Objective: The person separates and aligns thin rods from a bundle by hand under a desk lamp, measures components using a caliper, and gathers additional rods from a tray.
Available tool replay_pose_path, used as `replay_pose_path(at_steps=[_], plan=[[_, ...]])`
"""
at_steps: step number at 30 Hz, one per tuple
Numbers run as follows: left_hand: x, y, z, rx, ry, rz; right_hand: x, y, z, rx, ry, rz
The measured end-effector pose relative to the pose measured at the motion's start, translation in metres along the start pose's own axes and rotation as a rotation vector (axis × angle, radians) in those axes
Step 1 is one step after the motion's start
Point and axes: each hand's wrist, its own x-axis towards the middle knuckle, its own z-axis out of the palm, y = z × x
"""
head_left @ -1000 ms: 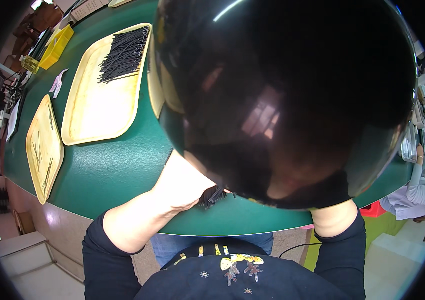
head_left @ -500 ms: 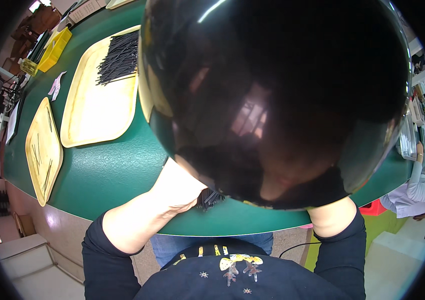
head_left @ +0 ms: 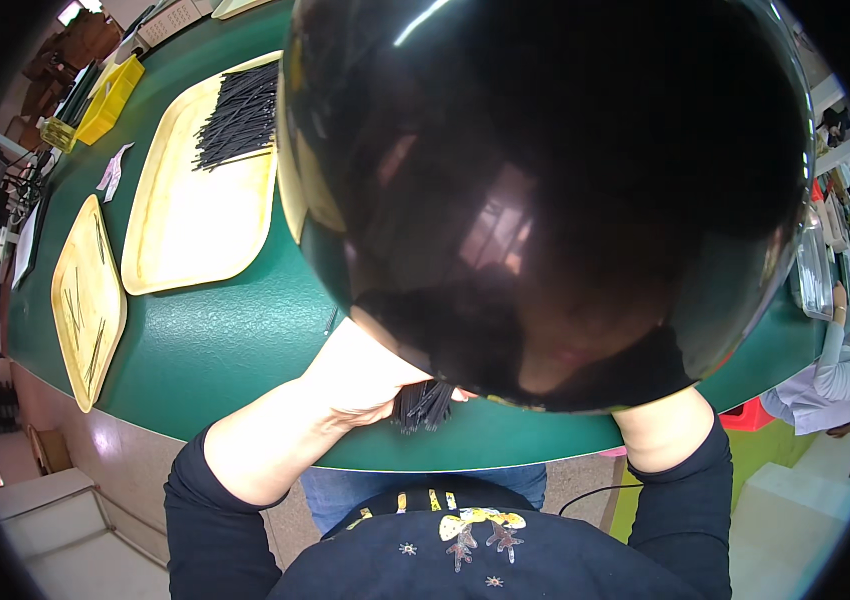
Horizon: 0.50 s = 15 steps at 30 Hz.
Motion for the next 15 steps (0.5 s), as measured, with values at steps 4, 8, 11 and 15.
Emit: replay_pose_path(at_steps=[4,8,11,15], plan=[[-0.002,-0.008,-0.005,0.086,0.074,0.002,0.014,0.004,0.007,-0.239,0.142,-0.273],[-0.004,-0.022,-0.014,-0.138,0.060,0.203,-0.006,0.006,0.003,-0.123,0.259,-0.155],[-0.013,-0.036,-0.052,-0.088,-0.090,0.279,0.009,0.006,0.010,-0.534,0.331,-0.309],[-0.009,-0.035,-0.036,-0.189,-0.104,0.332,-0.002,0.002,0.009,-0.700,0.465,-0.433]])
